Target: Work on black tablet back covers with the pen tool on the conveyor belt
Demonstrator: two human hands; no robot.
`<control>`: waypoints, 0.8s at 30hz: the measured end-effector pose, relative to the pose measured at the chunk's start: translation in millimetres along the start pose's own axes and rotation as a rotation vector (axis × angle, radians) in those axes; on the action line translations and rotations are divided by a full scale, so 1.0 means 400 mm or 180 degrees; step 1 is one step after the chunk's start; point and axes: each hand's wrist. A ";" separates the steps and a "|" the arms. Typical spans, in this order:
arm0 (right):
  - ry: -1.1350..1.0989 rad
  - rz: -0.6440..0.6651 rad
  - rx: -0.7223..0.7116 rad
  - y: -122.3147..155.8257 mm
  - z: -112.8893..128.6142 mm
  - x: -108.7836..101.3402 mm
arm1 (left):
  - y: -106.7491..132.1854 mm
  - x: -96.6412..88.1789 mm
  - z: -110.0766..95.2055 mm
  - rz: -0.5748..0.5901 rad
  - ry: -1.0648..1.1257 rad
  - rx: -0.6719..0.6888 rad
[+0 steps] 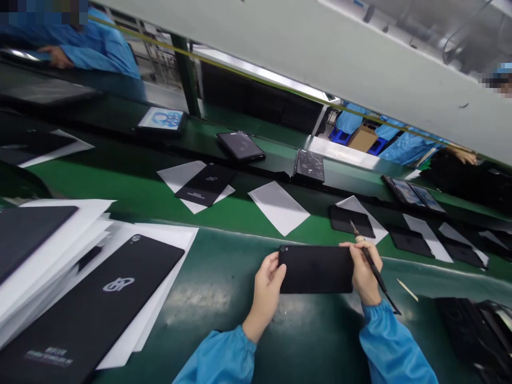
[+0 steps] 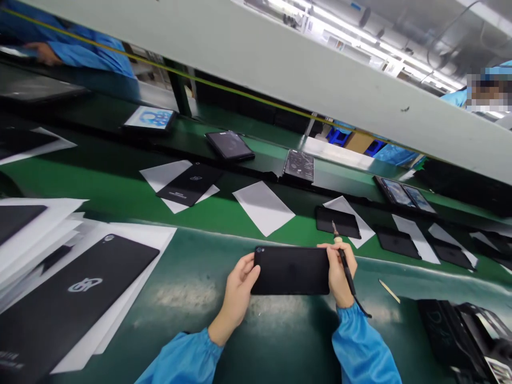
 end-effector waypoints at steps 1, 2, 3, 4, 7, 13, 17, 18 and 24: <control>0.0098 0.0117 0.0005 0.015 -0.004 -0.011 | 0.001 0.002 0.002 0.0118 0.0052 -0.0103; 0.0271 0.0209 -0.0065 0.025 -0.007 -0.024 | 0.003 0.004 0.005 0.0212 0.0101 -0.0195; 0.0506 0.0299 -0.0221 0.030 -0.007 -0.037 | 0.005 0.005 0.007 0.0276 0.0155 -0.0282; 0.0777 0.0390 -0.0441 0.030 -0.005 -0.052 | 0.007 0.006 0.009 0.0314 0.0205 -0.0368; 0.1287 0.0620 -0.1045 0.021 0.020 -0.103 | 0.013 0.010 0.012 0.0415 0.0249 -0.0565; 0.0702 0.0925 -0.1076 0.045 0.090 -0.135 | 0.018 0.019 0.001 0.0437 0.0220 -0.0645; -0.0468 0.0418 0.0045 0.085 0.093 -0.084 | 0.020 0.021 -0.005 0.0397 0.0190 -0.0713; -0.0799 0.0372 0.0355 0.096 0.088 -0.068 | 0.021 0.021 -0.005 0.0381 0.0180 -0.0733; -0.1357 0.0466 0.1015 0.173 0.058 -0.010 | 0.024 0.021 -0.005 0.0318 0.0140 -0.0803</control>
Point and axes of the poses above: each hand's wrist, its own y-axis away from the middle knuckle, its own x-axis out of the palm, z = x × y, and after that the axes turned 1 degree about -z, right-handed
